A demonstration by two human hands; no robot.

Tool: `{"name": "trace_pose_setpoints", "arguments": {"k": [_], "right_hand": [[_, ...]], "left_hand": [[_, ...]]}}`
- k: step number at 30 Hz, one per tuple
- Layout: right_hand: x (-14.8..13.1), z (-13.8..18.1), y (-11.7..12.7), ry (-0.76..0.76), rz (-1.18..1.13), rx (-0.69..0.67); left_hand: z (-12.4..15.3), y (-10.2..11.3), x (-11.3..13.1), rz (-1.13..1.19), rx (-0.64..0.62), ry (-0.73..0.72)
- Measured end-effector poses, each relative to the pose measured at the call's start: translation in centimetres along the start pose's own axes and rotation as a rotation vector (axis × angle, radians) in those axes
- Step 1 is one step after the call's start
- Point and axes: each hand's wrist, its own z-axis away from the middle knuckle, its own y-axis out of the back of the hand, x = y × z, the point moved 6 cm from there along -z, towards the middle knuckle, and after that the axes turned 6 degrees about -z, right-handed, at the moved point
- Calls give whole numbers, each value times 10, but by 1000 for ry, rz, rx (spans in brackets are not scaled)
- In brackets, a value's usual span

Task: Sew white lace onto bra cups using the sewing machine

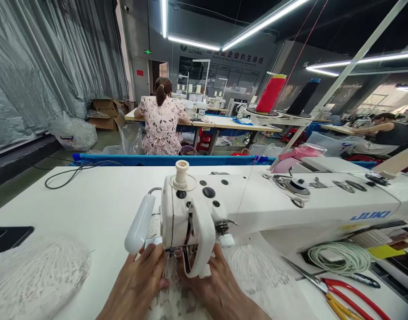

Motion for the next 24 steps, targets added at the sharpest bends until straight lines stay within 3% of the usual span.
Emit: {"name": "trace_pose_setpoints", "arguments": {"k": [4, 9, 15, 24], "right_hand": [[2, -3, 3, 4, -24, -36], [-4, -2, 11, -6, -81, -124], [-29, 7, 18, 107, -275, -231], [-38, 8, 16, 41, -318, -111]], "left_hand": [[-5, 1, -1, 14, -69, 21], [-15, 28, 13, -103, -107, -80], [8, 48, 35, 274, -175, -115], [13, 57, 42, 157, -114, -137]]}}
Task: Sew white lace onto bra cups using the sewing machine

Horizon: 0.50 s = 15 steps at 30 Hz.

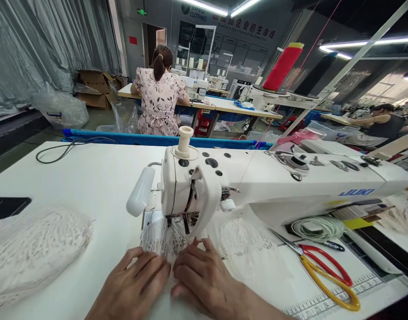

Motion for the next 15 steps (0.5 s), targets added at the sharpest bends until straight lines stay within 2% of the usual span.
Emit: {"name": "trace_pose_setpoints", "arguments": {"k": [4, 7, 9, 15], "right_hand": [[4, 0, -1, -1, -16, 27], [10, 0, -4, -62, 9, 16], [12, 0, -4, -90, 16, 4], [3, 3, -2, 20, 17, -124]], "left_hand": [[-1, 3, -11, 103, 21, 104], [-4, 2, -17, 106, 8, 188], [-6, 3, -13, 52, 10, 164], [1, -5, -3, -20, -55, 109]]}}
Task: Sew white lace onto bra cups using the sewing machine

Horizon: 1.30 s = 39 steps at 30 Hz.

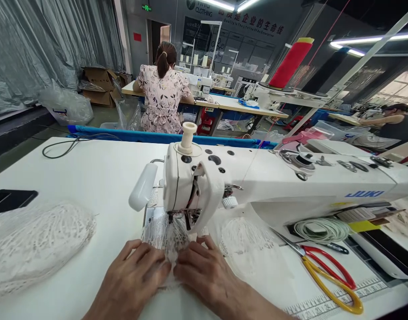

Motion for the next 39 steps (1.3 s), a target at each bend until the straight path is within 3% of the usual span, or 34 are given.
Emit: {"name": "trace_pose_setpoints", "arguments": {"k": [6, 14, 24, 29, 33, 39], "right_hand": [[-1, 2, 4, 37, 28, -96], [-3, 1, 4, 81, -21, -148], [-1, 2, 5, 89, -100, -185], [2, -2, 7, 46, -48, 22], [14, -2, 2, -16, 50, 181], [35, -7, -5, -52, 151, 220]], "left_hand": [[9, -2, 4, -9, 59, -68], [17, -7, 7, 16, 32, -114], [3, 7, 17, -68, 63, -169], [-1, 9, 17, -139, 134, -163], [-8, -2, 4, -145, 116, -165], [-26, -15, -23, -113, 48, -125]]}}
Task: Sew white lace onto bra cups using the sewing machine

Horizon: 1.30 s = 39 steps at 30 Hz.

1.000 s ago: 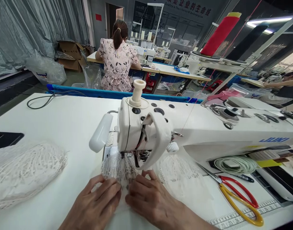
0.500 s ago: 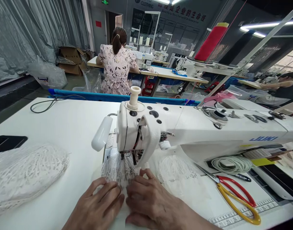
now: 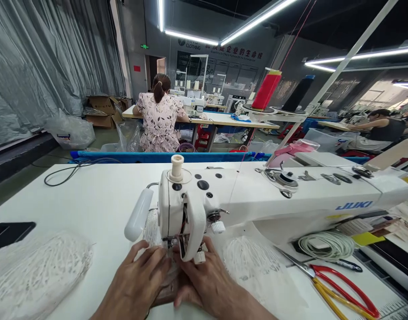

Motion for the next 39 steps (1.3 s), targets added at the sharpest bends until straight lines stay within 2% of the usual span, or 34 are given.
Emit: {"name": "trace_pose_setpoints", "arguments": {"k": [3, 8, 11, 15, 21, 28, 39], "right_hand": [[4, -3, 2, -8, 54, -11], [7, -1, -2, 2, 112, -104], [7, 3, -2, -6, 58, -60], [2, 7, 0, 1, -34, -37], [-3, 5, 7, 0, -82, -16], [-3, 3, 12, 25, -75, 58], [4, 1, 10, -41, -29, 24]], "left_hand": [[-3, -5, -7, -22, -9, 22], [3, -15, -9, -99, -7, 18], [7, -16, -5, -108, 1, 4], [8, -4, 6, -104, 102, -32], [4, 7, 17, -187, 149, -47], [-2, 11, 17, -177, 182, -4], [4, 0, 6, -139, 136, 81]]}}
